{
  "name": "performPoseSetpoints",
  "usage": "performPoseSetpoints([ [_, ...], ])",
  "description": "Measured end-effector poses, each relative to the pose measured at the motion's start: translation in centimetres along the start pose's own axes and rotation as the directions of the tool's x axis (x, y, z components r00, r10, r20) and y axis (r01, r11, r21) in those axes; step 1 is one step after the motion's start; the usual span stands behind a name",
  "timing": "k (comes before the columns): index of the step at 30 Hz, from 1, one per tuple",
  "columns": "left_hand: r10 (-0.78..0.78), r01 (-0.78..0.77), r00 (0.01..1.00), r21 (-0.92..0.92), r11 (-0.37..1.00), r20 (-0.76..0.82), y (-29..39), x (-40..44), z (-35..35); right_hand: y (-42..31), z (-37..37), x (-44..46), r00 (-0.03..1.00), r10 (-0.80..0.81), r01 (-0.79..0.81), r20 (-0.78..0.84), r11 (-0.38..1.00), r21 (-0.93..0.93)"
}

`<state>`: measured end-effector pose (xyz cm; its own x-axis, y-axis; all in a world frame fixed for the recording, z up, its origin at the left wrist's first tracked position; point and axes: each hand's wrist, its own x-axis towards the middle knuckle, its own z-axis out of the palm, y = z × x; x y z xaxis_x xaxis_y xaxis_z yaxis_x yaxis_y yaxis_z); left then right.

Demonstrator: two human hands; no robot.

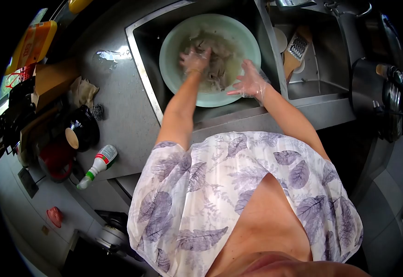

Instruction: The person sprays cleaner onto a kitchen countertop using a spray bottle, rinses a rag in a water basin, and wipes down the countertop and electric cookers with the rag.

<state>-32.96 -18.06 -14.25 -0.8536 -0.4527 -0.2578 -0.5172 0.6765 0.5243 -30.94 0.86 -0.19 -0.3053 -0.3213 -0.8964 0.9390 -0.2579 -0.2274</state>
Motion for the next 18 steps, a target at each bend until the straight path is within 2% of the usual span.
performPoseSetpoints([
  [1, -0.08, 0.075, 0.993, 0.055, 0.996, 0.091, 1.6, -1.1, 0.7, -0.2, 0.4, 0.3, 0.999, 0.035, -0.033, -0.021, 0.998, 0.057],
  [3, 0.115, -0.036, 0.913, -0.205, 0.978, 0.392, 3.8, -1.2, 3.4, -0.3, 0.7, 1.4, 0.999, 0.047, -0.045, -0.015, 0.99, 0.137],
  [4, 0.395, -0.418, 0.864, 0.006, 0.908, 0.312, 6.0, -3.8, 0.7, -0.3, 0.4, 2.3, 0.998, 0.056, -0.053, -0.01, 0.983, 0.177],
  [5, 0.486, -0.482, 0.843, -0.079, 0.873, 0.229, 7.1, -4.9, 1.5, -0.4, -1.1, 3.7, 0.983, -0.016, -0.011, 0.181, 0.989, 0.149],
  [6, 0.57, -0.551, 0.81, -0.15, 0.821, 0.141, 8.3, -5.9, 2.2, -1.0, -1.9, 4.8, 0.98, -0.089, 0.058, 0.175, 0.983, 0.172],
  [8, 0.517, -0.41, 0.829, -0.399, 0.82, 0.212, 10.3, -8.2, -2.1, -1.5, -3.0, 6.3, 0.963, -0.222, 0.186, 0.153, 0.958, 0.218],
  [10, 0.219, 0.038, 0.897, -0.56, 0.827, 0.384, 12.7, -11.8, -8.0, -1.9, -1.1, 4.2, 0.95, -0.286, 0.272, 0.124, 0.955, 0.116],
  [11, 0.077, 0.264, 0.872, -0.597, 0.758, 0.484, 13.3, -12.6, -9.4, -1.9, -0.1, 3.4, 0.933, -0.337, 0.336, 0.124, 0.941, 0.029],
  [12, 0.1, 0.135, 0.925, -0.564, 0.815, 0.366, 13.1, -13.0, -8.6, -1.7, 0.5, 3.0, 0.911, -0.391, 0.4, 0.132, 0.915, -0.052],
  [13, 0.133, 0.012, 0.96, -0.514, 0.858, 0.244, 12.5, -13.2, -6.8, -1.4, -1.9, 7.2, 0.859, -0.422, 0.441, 0.291, 0.897, -0.002],
  [14, 0.178, -0.106, 0.976, -0.444, 0.89, 0.124, 11.9, -13.2, -5.5, -1.7, -1.0, 6.5, 0.9, -0.347, 0.359, 0.262, 0.933, 0.002],
  [15, 0.476, -0.44, 0.872, -0.244, 0.864, 0.112, 10.9, -12.0, -4.5, -1.8, -0.3, 5.6, 0.936, -0.267, 0.272, 0.23, 0.962, 0.012],
  [18, 0.307, -0.279, 0.95, -0.274, 0.92, 0.065, 10.2, -9.2, -5.0, -1.4, 1.7, 3.4, 0.963, -0.173, 0.166, 0.208, 0.985, 0.049],
])
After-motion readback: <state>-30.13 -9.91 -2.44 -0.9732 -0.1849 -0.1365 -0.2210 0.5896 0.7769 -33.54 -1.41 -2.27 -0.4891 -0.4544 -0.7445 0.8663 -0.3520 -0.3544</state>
